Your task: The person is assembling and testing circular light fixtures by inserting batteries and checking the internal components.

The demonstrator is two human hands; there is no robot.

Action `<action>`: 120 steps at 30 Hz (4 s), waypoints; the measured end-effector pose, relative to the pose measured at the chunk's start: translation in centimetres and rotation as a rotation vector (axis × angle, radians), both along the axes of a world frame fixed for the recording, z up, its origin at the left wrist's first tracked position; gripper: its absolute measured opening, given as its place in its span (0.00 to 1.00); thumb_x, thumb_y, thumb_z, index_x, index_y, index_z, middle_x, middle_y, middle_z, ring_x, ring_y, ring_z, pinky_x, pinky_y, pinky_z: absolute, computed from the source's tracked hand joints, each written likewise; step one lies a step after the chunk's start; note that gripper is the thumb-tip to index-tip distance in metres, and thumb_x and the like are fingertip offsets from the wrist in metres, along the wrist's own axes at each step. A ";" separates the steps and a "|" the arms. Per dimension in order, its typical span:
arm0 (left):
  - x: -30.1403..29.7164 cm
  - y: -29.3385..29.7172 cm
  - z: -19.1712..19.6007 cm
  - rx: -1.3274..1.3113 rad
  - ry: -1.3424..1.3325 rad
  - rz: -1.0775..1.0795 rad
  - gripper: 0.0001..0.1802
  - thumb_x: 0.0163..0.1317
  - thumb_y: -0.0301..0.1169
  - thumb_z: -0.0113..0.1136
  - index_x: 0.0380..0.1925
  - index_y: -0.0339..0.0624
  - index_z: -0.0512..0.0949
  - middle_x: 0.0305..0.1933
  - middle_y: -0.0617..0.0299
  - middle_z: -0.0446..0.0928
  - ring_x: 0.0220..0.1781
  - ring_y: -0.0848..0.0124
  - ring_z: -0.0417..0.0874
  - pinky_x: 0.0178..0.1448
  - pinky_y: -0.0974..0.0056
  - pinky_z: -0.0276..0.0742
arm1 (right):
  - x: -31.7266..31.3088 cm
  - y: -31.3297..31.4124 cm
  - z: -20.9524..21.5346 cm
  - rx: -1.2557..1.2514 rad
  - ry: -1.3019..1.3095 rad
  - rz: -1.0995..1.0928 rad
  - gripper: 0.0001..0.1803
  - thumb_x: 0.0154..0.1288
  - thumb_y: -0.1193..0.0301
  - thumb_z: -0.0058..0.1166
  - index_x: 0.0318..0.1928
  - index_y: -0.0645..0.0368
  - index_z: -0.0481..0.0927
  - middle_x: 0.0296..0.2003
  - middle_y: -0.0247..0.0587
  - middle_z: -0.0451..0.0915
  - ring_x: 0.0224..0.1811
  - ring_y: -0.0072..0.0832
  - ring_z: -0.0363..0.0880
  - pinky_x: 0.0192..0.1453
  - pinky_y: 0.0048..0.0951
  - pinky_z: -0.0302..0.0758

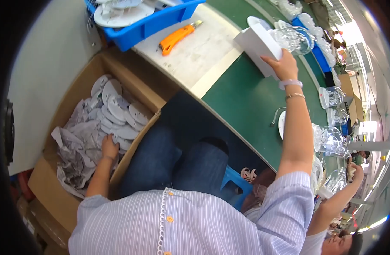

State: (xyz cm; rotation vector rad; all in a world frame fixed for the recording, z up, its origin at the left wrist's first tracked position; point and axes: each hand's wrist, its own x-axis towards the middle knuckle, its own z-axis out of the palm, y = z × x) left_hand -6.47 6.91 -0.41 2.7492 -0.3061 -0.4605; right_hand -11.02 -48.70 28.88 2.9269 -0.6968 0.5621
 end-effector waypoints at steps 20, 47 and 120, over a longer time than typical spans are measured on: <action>7.3 -8.8 -8.2 -0.167 0.191 0.137 0.27 0.53 0.48 0.46 0.21 0.28 0.74 0.26 0.42 0.75 0.34 0.51 0.76 0.41 0.57 0.69 | -12.2 10.5 -1.8 0.579 0.065 0.164 0.22 0.56 0.68 0.49 0.50 0.65 0.66 0.46 0.49 0.68 0.48 0.36 0.68 0.52 0.27 0.62; -3.7 -8.2 20.5 -1.328 0.749 0.088 0.11 0.59 0.33 0.45 0.31 0.37 0.73 0.26 0.65 0.74 0.25 0.81 0.71 0.28 0.77 0.66 | -8.4 2.1 0.5 0.811 0.019 0.195 0.15 0.61 0.62 0.44 0.35 0.64 0.72 0.25 0.24 0.68 0.29 0.11 0.63 0.32 0.13 0.62; -12.1 -19.3 20.2 -1.377 1.432 0.100 0.26 0.52 0.33 0.39 0.51 0.32 0.58 0.50 0.51 0.67 0.48 0.63 0.73 0.50 0.61 0.70 | -15.8 10.3 -2.0 0.430 -0.722 0.244 0.08 0.46 0.69 0.57 0.24 0.62 0.77 0.22 0.36 0.78 0.25 0.20 0.76 0.32 0.18 0.71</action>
